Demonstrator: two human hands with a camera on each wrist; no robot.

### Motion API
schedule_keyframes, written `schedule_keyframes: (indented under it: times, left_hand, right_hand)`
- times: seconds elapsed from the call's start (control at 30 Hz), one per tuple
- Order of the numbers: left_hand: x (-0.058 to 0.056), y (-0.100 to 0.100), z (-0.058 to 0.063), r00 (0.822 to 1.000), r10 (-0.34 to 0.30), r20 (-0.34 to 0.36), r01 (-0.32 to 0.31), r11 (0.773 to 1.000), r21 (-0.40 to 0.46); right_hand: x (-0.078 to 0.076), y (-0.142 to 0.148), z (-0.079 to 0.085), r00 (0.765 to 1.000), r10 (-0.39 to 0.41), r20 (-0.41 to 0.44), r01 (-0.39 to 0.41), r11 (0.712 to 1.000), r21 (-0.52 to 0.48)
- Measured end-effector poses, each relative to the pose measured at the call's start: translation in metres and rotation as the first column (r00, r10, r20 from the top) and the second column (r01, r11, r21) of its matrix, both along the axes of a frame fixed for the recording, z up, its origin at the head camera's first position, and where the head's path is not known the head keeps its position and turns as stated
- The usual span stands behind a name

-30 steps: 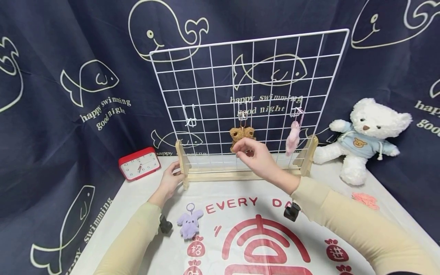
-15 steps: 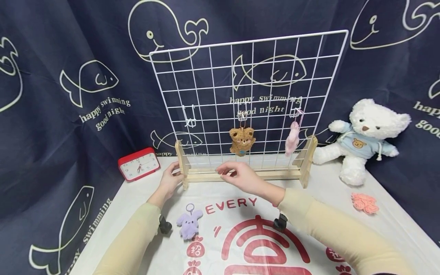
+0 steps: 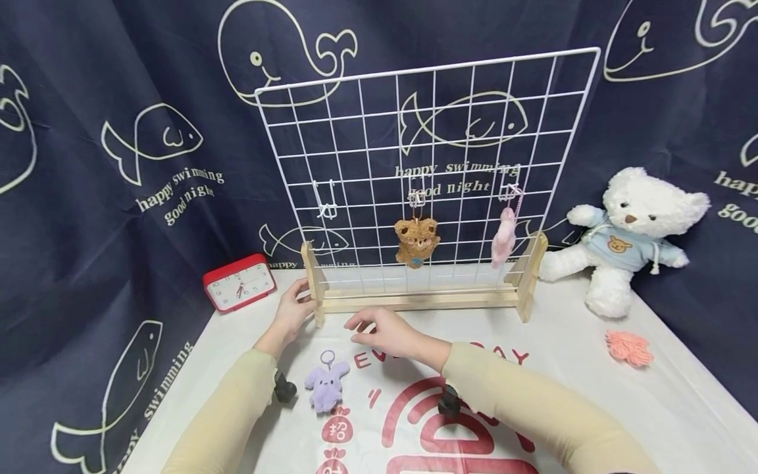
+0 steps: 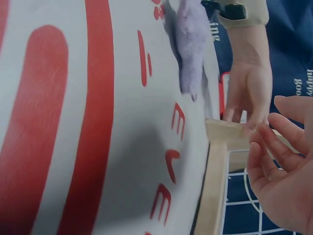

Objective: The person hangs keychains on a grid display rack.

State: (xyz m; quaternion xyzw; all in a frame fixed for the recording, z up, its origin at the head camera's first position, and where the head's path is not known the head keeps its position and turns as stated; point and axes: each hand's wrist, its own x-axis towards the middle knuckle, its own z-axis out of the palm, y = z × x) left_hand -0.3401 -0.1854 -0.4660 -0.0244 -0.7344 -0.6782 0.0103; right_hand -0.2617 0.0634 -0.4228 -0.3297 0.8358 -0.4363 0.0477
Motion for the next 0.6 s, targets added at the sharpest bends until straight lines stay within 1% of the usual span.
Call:
schedule_keyframes:
  times: [0.17,0.27,0.33,0.5,0.6]
  left_hand:
    - [-0.001,0.002,-0.003,1.000,0.005,0.004,-0.005,1.000,0.015]
    - [-0.002,0.001,-0.002,1.000,0.009,0.006,-0.009,1.000,0.021]
    - [-0.002,0.000,-0.002,1.000,0.005,0.003,-0.005,1.000,0.030]
    - [-0.002,-0.002,-0.003,1.000,0.008,0.004,-0.008,1.000,0.016]
    - [-0.003,-0.001,-0.003,1.000,0.008,0.008,-0.008,1.000,0.002]
  right_hand:
    - [-0.004,-0.012,-0.009,1.000,-0.003,0.025,0.003,1.000,0.011]
    - [-0.008,-0.019,-0.014,1.000,-0.011,0.025,0.010,0.999,0.031]
    - [-0.010,-0.023,-0.018,1.000,-0.002,0.027,0.001,0.999,0.042]
    - [-0.014,-0.033,-0.025,0.998,0.035,0.053,-0.038,0.998,0.058]
    - [-0.016,-0.038,-0.031,0.998,0.027,0.064,-0.032,0.997,0.071]
